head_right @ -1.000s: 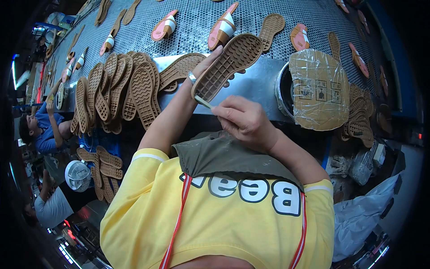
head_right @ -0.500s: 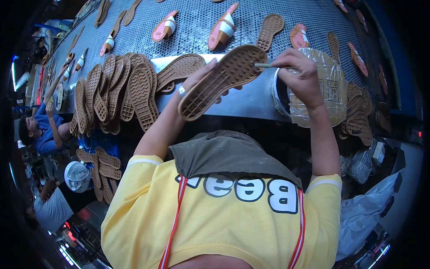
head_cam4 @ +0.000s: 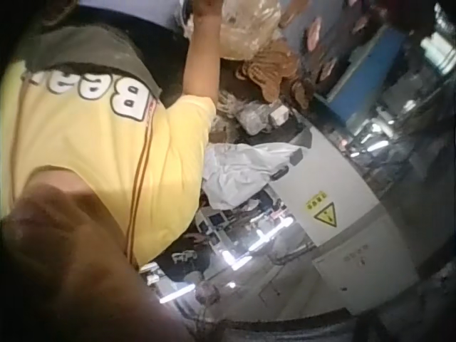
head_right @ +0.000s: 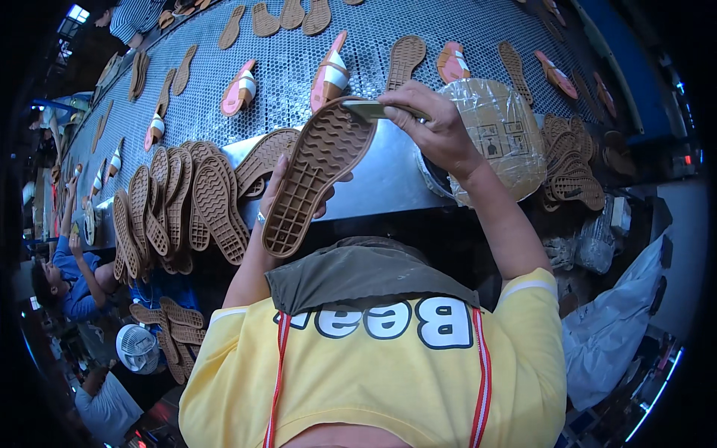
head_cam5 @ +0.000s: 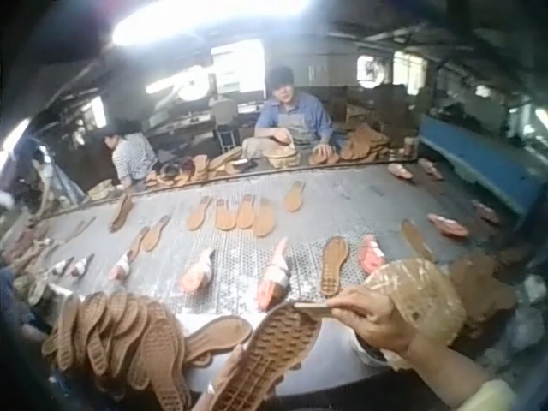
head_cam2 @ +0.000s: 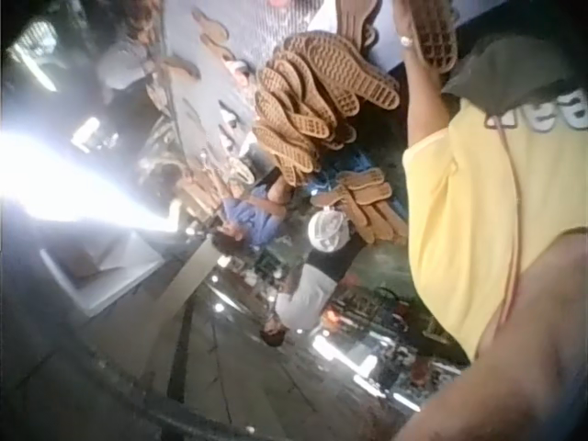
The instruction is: Applying glue to the bottom of shoe soles using a brush and placing them on a conveyor belt.
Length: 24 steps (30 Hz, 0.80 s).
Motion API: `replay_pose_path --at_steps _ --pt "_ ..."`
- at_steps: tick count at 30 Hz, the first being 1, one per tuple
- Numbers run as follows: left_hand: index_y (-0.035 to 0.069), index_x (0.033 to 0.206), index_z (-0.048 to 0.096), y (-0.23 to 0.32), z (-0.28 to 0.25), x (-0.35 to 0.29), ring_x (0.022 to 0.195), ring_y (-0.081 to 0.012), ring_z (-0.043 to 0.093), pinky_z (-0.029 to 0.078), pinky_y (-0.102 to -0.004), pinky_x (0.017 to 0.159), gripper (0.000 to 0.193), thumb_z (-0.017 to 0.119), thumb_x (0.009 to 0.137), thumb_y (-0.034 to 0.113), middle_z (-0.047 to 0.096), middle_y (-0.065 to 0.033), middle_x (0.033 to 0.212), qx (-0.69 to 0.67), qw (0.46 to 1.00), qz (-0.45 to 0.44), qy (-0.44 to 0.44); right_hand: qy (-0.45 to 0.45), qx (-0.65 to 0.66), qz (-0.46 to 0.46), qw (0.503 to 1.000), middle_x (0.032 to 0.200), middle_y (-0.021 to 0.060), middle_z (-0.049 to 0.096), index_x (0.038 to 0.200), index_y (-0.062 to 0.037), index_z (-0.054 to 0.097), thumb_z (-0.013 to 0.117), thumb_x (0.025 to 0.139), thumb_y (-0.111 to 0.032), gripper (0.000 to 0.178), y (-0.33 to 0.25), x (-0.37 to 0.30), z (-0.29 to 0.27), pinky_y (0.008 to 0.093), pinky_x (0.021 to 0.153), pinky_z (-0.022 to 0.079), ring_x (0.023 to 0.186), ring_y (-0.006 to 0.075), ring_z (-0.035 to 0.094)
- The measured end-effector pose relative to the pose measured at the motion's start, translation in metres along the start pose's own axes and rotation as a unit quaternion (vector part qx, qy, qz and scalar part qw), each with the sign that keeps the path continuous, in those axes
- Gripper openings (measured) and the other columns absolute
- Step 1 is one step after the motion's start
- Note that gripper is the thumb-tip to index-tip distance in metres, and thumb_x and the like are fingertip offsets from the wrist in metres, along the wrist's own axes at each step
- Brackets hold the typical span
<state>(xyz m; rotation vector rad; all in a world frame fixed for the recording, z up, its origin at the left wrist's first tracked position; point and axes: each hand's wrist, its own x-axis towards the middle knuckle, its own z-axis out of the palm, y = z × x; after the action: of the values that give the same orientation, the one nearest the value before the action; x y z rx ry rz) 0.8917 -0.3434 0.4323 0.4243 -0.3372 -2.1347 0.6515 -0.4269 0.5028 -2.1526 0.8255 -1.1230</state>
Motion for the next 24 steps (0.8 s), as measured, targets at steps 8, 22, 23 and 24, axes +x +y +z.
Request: replay_pose_path --at_steps 8,22,23,24 --pt "0.007 0.134 0.029 -0.001 -0.006 0.002 0.077 -0.0176 0.057 0.055 -0.0274 0.055 0.069 0.042 0.086 0.054 0.047 -0.0274 0.116 -0.019 0.998 0.048 -0.034 0.100 -0.154 -0.062 0.981 0.072 0.0133 0.056 0.087 0.0010 0.057 0.057 0.076 0.002 0.011 -0.007 -0.006 0.037 0.0340 0.052 0.047 0.059 0.0293 0.058" --pt "0.001 0.106 0.051 0.005 -0.016 0.066 0.055 -0.0149 0.058 0.051 -0.0267 0.048 0.053 0.042 0.089 0.050 0.059 -0.0091 0.077 0.099 0.961 0.193 0.174 0.059 -0.126 0.017 0.990 0.062 0.0141 0.051 0.070 -0.0006 0.052 0.056 0.073 0.001 0.005 -0.050 -0.016 0.083 0.0381 0.048 0.042 0.054 0.0314 0.054" --pt "0.002 0.106 0.051 0.008 -0.016 0.066 0.056 -0.0144 0.058 0.051 -0.0264 0.048 0.053 0.042 0.089 0.051 0.060 -0.0099 0.079 0.096 0.964 0.187 0.161 0.059 -0.129 0.019 0.990 0.062 0.0141 0.051 0.070 -0.0006 0.052 0.056 0.073 0.001 0.005 -0.057 -0.023 0.082 0.0381 0.048 0.042 0.054 0.0314 0.054" --pt "0.002 0.106 0.051 0.012 -0.016 0.066 0.057 -0.0139 0.057 0.051 -0.0261 0.048 0.053 0.042 0.089 0.051 0.061 -0.0107 0.080 0.093 0.968 0.181 0.149 -0.001 -0.117 0.037 0.992 0.065 0.0147 0.053 0.074 0.0013 0.053 0.055 0.074 0.002 0.002 -0.064 -0.030 0.081 0.0362 0.050 0.043 0.055 0.0304 0.055"
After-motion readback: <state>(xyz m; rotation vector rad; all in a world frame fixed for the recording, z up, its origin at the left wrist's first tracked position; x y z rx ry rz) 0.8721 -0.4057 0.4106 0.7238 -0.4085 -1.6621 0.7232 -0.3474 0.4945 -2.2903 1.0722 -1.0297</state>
